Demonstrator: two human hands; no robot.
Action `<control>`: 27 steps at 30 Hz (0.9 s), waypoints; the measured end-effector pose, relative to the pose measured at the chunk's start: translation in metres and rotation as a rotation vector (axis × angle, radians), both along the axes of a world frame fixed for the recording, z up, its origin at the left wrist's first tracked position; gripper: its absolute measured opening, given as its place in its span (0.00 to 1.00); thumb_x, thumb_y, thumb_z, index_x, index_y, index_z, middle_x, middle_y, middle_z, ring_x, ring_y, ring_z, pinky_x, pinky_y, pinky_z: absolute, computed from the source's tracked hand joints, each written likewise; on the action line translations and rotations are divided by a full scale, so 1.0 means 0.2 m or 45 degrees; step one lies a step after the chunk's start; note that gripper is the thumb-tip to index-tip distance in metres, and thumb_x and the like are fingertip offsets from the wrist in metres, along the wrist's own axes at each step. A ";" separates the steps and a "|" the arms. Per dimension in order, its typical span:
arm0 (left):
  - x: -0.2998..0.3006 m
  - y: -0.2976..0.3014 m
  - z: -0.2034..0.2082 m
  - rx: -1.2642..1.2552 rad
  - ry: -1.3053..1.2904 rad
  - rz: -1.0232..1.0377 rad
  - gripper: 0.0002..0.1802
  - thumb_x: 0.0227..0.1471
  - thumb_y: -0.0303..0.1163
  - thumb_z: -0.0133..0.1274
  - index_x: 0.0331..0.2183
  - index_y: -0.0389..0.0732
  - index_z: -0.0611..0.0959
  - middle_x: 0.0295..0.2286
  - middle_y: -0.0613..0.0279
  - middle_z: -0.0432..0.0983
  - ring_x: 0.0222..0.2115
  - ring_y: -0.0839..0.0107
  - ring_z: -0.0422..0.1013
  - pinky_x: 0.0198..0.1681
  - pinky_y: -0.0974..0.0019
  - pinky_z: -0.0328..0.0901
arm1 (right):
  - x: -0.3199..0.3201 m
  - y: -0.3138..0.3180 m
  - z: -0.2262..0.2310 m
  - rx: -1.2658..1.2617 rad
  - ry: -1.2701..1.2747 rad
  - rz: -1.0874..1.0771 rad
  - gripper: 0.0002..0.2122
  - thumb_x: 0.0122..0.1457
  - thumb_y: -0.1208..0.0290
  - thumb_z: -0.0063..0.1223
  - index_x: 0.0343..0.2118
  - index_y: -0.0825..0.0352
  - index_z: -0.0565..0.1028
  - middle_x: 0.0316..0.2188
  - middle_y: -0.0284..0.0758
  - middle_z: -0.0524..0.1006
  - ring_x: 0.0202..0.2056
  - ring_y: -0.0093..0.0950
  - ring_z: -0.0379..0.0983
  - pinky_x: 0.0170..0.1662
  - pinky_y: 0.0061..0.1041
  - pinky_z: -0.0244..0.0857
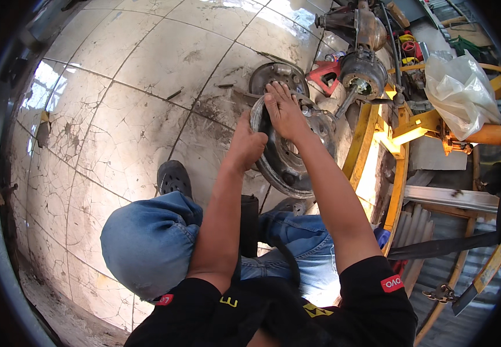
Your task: The person sits on the floor and scrubs the surface of a brake drum with a small abrasive pad. They rotate the drum to clean different areas and occasionally lift it to inspect the surface.
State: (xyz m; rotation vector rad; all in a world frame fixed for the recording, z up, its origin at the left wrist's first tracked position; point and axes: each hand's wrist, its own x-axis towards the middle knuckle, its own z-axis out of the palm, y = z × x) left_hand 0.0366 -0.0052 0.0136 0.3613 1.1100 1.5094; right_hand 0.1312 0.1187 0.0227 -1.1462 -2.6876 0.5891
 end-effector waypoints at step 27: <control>-0.03 -0.02 -0.02 0.007 0.248 -0.047 0.39 0.37 0.17 0.44 0.57 0.32 0.61 0.36 0.54 0.73 0.31 0.67 0.73 0.32 0.70 0.68 | 0.03 -0.09 0.05 -0.124 0.027 0.173 0.29 0.68 0.48 0.22 0.62 0.65 0.61 0.66 0.42 0.53 0.67 0.42 0.43 0.67 0.43 0.37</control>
